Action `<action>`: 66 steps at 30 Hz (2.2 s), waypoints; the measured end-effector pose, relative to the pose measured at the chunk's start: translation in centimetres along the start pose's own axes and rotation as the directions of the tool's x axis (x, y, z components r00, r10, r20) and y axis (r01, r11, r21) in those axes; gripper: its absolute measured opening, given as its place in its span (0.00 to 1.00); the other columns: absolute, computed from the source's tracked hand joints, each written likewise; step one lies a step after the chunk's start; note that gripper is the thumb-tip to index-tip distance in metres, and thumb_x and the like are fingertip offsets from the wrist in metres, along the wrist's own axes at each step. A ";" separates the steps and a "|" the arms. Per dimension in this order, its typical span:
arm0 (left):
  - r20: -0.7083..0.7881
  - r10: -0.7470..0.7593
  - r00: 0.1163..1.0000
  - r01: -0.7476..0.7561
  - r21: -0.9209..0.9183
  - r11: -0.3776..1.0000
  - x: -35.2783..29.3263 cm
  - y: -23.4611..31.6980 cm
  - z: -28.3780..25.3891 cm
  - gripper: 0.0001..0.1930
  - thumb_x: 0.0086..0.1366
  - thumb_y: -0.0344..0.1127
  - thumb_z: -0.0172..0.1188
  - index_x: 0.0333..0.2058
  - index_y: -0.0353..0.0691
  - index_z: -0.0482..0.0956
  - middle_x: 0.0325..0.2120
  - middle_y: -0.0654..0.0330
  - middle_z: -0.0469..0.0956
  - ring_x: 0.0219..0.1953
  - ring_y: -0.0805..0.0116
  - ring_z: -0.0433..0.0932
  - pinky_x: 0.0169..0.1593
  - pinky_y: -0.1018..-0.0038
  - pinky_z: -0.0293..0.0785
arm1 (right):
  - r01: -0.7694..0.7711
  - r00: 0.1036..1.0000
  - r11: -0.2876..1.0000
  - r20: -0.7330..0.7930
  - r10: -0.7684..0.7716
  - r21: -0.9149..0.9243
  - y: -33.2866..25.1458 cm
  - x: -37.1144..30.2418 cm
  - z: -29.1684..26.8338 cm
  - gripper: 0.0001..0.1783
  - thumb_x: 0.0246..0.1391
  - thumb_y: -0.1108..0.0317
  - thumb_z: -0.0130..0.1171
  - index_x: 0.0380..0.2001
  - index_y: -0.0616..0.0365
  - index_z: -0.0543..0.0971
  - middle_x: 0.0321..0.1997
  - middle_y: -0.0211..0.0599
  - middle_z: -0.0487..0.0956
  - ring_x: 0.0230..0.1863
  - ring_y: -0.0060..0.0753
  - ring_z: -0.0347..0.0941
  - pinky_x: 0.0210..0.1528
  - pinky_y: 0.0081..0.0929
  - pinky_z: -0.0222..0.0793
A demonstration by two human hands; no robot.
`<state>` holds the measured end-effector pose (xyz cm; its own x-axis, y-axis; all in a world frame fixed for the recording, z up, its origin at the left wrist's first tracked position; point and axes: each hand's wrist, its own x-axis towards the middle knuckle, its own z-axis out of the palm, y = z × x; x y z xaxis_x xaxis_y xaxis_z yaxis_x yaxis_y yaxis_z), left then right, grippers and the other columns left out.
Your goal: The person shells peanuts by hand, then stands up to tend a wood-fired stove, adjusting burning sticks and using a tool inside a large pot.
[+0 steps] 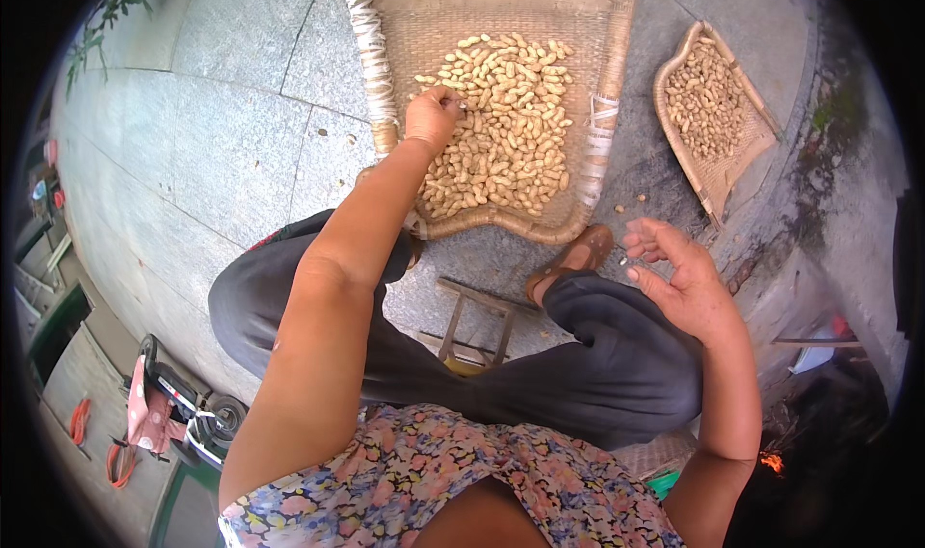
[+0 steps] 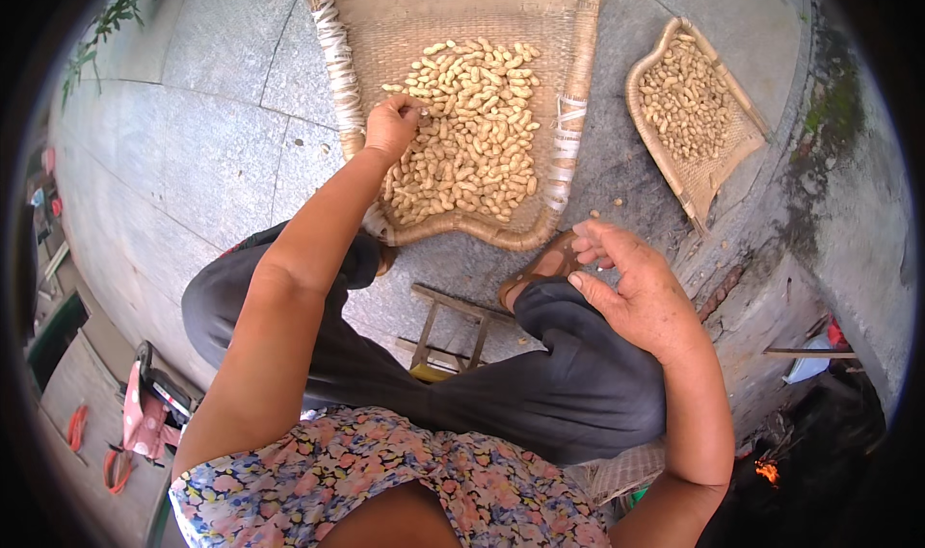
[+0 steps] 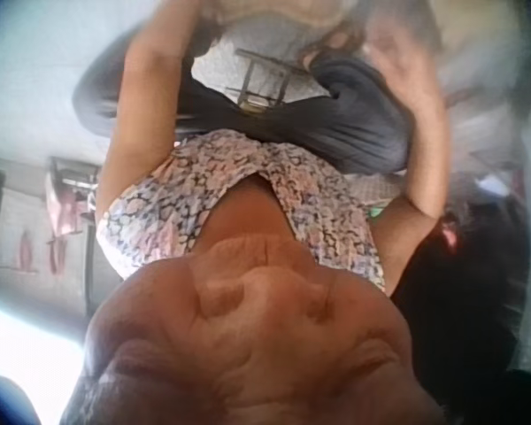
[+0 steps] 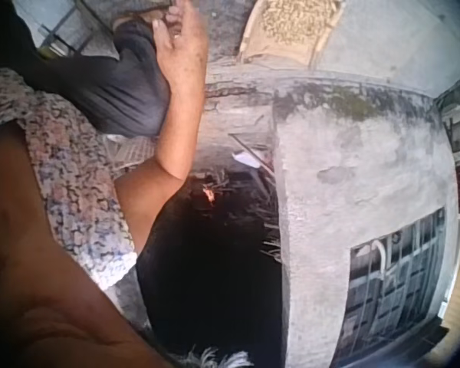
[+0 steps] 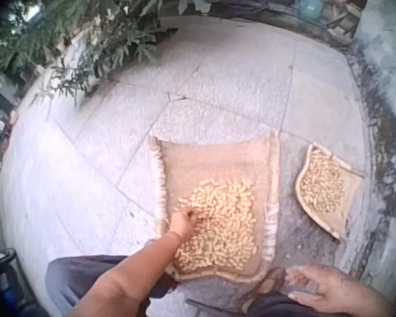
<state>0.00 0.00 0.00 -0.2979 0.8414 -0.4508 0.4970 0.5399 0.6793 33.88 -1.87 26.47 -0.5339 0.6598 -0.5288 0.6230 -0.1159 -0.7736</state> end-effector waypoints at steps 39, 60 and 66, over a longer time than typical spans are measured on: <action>0.384 0.352 0.853 0.178 -0.850 0.496 -33.8 13.9 -8.3 0.01 0.67 0.30 0.53 0.36 0.40 0.72 0.29 0.66 0.74 0.31 0.78 0.70 0.39 0.80 0.68 | 0.458 0.688 0.867 -0.695 -0.208 0.194 -6.7 -9.8 17.8 0.06 0.49 0.75 0.59 0.25 0.62 0.71 0.23 0.41 0.75 0.25 0.37 0.73 0.28 0.31 0.68; 0.164 0.476 0.864 -0.135 -0.835 0.533 -32.2 19.6 -3.3 0.02 0.66 0.24 0.52 0.36 0.37 0.70 0.28 0.65 0.72 0.29 0.80 0.71 0.35 0.83 0.70 | 0.552 0.740 0.407 -0.653 0.164 0.728 -4.6 -9.6 13.4 0.06 0.58 0.74 0.54 0.27 0.60 0.73 0.25 0.28 0.74 0.24 0.15 0.66 0.27 0.15 0.64; 0.180 0.558 0.810 -0.170 -0.838 0.518 -33.7 20.9 -1.0 0.04 0.66 0.22 0.51 0.37 0.37 0.68 0.30 0.64 0.72 0.31 0.78 0.73 0.37 0.81 0.72 | 0.692 0.678 0.150 -0.707 0.201 0.706 -3.2 -11.7 12.9 0.04 0.59 0.71 0.54 0.30 0.59 0.73 0.28 0.29 0.75 0.26 0.16 0.68 0.30 0.15 0.65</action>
<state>19.66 -17.04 30.00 0.1831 0.9789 -0.0907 -0.3750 0.1548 0.9140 30.79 -18.76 30.62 0.1675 0.9490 -0.2670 -0.6794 -0.0851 -0.7288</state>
